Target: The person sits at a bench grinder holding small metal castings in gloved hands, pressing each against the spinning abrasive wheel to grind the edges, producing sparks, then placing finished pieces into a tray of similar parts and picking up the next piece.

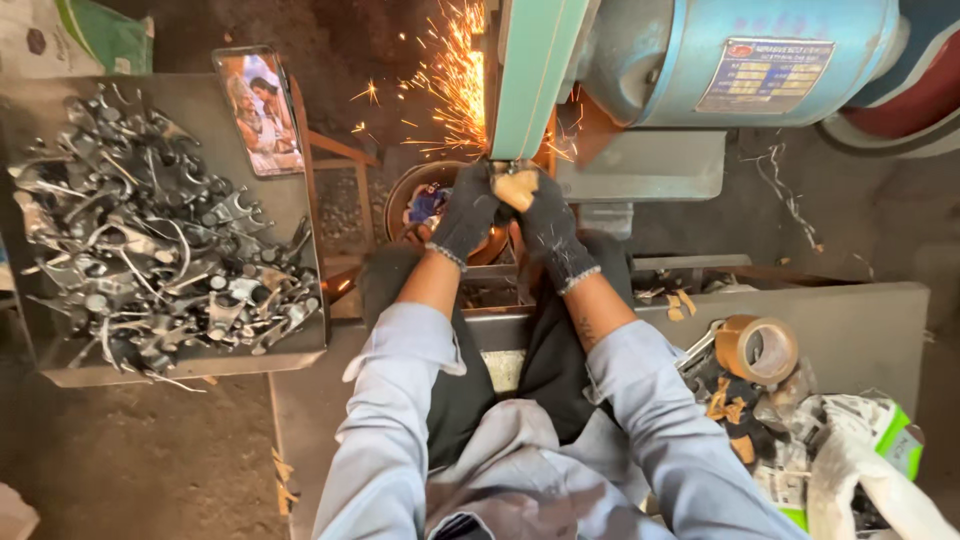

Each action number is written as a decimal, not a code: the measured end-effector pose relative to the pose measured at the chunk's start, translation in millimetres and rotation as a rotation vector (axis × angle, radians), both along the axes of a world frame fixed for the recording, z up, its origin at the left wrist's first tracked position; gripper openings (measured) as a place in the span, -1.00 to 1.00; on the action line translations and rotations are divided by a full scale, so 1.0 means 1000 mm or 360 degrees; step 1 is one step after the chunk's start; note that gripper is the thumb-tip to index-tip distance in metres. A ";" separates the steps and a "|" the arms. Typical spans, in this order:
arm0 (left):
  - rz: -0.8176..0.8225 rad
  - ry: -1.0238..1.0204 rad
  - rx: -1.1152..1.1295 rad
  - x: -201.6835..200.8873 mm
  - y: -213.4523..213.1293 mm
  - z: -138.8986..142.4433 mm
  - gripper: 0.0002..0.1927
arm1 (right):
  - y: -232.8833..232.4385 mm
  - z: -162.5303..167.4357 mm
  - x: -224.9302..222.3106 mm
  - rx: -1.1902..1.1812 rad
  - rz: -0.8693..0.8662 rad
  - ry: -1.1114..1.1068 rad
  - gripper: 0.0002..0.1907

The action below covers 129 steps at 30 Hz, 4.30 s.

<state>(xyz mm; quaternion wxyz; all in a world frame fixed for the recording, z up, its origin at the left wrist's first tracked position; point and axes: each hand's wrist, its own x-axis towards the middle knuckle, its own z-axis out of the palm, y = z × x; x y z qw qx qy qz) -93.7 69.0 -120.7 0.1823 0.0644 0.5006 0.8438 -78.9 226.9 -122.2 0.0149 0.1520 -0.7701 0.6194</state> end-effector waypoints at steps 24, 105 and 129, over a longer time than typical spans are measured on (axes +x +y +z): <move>0.0346 0.0016 -0.1623 0.000 0.021 0.012 -0.59 | -0.003 0.035 -0.012 -0.0313 -0.0608 -0.1223 -0.66; 0.0879 0.0827 -0.2211 0.094 -0.169 0.111 -0.62 | -0.010 0.062 0.083 -0.0880 0.0199 -0.1363 -0.70; 0.0595 0.0597 -0.3136 -0.037 -0.271 0.026 -0.71 | -0.070 0.088 0.062 0.1524 0.0591 -0.1066 -0.44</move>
